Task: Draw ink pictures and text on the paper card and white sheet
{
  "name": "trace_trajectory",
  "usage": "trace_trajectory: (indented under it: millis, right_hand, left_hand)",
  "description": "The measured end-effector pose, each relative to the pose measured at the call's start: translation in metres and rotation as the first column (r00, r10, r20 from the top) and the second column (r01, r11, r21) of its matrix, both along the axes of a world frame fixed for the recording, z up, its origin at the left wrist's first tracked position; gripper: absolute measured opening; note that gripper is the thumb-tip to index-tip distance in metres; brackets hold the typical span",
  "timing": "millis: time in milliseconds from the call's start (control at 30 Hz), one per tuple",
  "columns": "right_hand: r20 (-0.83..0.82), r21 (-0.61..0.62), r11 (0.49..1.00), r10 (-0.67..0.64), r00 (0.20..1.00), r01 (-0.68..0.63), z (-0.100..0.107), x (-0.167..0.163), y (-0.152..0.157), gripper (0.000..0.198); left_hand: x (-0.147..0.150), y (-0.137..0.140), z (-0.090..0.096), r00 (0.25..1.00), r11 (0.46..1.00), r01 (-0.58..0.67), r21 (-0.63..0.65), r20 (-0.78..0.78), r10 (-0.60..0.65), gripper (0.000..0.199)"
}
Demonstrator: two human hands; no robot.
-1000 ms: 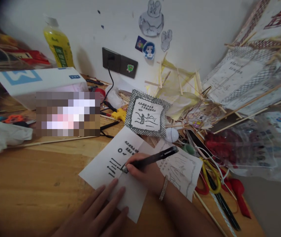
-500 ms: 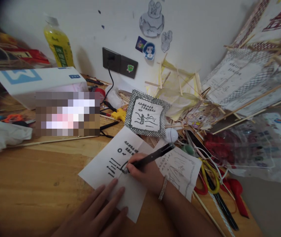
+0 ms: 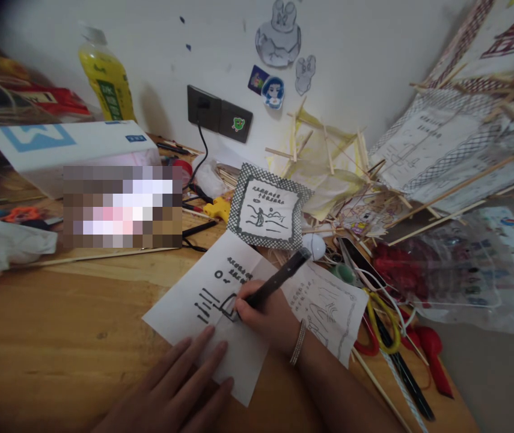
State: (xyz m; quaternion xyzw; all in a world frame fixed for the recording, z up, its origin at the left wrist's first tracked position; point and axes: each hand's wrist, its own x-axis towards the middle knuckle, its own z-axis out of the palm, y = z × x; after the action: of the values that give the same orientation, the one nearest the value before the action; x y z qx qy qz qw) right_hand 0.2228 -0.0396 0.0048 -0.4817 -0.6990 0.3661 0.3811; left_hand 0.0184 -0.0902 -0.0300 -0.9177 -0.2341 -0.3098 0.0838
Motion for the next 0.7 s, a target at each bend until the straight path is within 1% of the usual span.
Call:
trace_trajectory:
  millis: [100, 167, 300, 400, 600, 700]
  right_hand:
    - [-0.003, 0.014, 1.000, 0.000, 1.000, 0.000, 0.0002, 0.0001, -0.0007, 0.030]
    - [0.013, 0.056, 0.998, 0.022, 1.000, -0.023, 0.0010, -0.0002, -0.0010, 0.028]
    - [0.116, 0.127, 0.987, 0.088, 0.989, -0.103, 0.0030, -0.0017, -0.0001, 0.025]
    - [0.162, 0.133, 0.985, 0.087, 0.983, -0.109, 0.0034, -0.0027, 0.0010, 0.024]
    - [0.183, 0.171, 0.977, 0.096, 0.978, -0.127, 0.0011, -0.0023, 0.0021, 0.025]
    - [0.188, 0.160, 0.978, 0.102, 0.977, -0.133, 0.0005, -0.0018, 0.0020, 0.027]
  left_hand:
    - [0.0008, 0.0005, 0.0013, 1.000, 1.000, 0.006, 0.007, -0.029, -0.006, 0.013]
    - [0.0009, 0.0001, 0.0006, 0.999, 1.000, 0.011, 0.014, -0.034, -0.011, 0.013]
    - [0.0002, -0.0014, -0.0027, 1.000, 1.000, 0.014, -0.022, -0.026, -0.015, 0.013]
    - [-0.0008, -0.0024, -0.0025, 1.000, 1.000, 0.015, -0.016, -0.025, -0.015, 0.015]
    - [-0.0012, -0.0026, -0.0007, 0.999, 1.000, 0.019, -0.015, -0.031, -0.019, 0.014]
    - [-0.0018, -0.0027, -0.0011, 0.999, 0.999, 0.020, -0.032, -0.047, -0.021, 0.015]
